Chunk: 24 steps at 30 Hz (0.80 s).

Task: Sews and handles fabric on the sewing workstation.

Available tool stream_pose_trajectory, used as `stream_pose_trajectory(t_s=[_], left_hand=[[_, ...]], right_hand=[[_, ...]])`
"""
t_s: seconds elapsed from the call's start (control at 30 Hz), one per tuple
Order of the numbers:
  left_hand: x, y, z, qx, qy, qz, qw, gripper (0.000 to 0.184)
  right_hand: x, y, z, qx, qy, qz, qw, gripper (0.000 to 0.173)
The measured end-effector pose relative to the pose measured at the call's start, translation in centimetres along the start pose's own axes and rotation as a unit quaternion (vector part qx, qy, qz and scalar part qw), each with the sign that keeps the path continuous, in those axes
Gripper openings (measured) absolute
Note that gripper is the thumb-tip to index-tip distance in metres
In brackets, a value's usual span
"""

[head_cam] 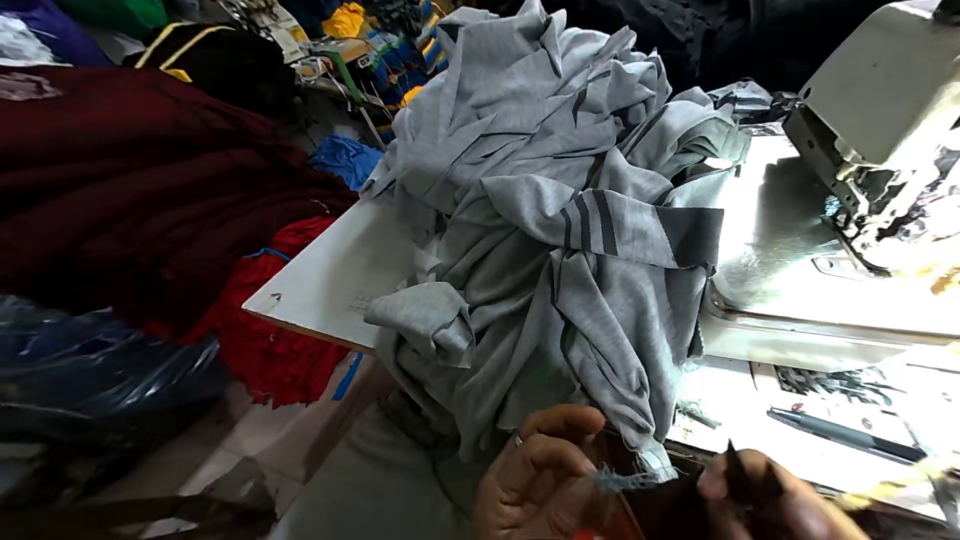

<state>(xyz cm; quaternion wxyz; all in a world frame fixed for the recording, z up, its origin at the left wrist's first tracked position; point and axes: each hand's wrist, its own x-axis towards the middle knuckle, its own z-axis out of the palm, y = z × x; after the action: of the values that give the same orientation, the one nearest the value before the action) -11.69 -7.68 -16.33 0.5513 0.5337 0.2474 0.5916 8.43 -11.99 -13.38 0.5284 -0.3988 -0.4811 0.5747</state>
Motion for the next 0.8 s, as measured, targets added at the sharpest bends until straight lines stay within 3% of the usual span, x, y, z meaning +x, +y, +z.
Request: stream_pose_trajectory(t_s=[0.13, 0.2, 0.3, 0.47, 0.53, 0.7, 0.8], left_hand=[[0.4, 1.4, -0.5, 0.004, 0.0, 0.018, 1.0, 0.018], [0.5, 2.0, -0.4, -0.007, -0.01, 0.026, 1.0, 0.018], [0.6, 2.5, 0.0, -0.017, -0.049, 0.028, 0.998, 0.018], [0.1, 1.9, 1.1, -0.025, -0.099, 0.001, 0.995, 0.018], [-0.2, 1.6, 1.7, -0.022, -0.112, -0.011, 0.993, 0.016], [-0.4, 0.9, 3.0, 0.032, -0.121, -0.03, 0.992, 0.019], [-0.3, 0.6, 3.8, 0.051, -0.102, -0.025, 0.993, 0.018]], right_hand=[[0.8, -0.9, -2.2, -0.115, 0.077, -0.098, 0.985, 0.036], [1.4, -1.7, -2.5, -0.233, 0.113, -0.13, 0.957, 0.031], [2.2, -2.6, -2.2, -0.398, 0.088, -0.112, 0.906, 0.024], [3.6, -1.1, -1.5, -0.492, 0.084, -0.111, 0.86, 0.024], [3.7, -0.9, -1.7, -0.469, 0.092, -0.106, 0.872, 0.018], [1.7, -3.0, -2.3, -0.234, 0.024, -0.079, 0.969, 0.009], [0.3, -3.9, -2.2, -0.158, -0.029, -0.074, 0.984, 0.009]])
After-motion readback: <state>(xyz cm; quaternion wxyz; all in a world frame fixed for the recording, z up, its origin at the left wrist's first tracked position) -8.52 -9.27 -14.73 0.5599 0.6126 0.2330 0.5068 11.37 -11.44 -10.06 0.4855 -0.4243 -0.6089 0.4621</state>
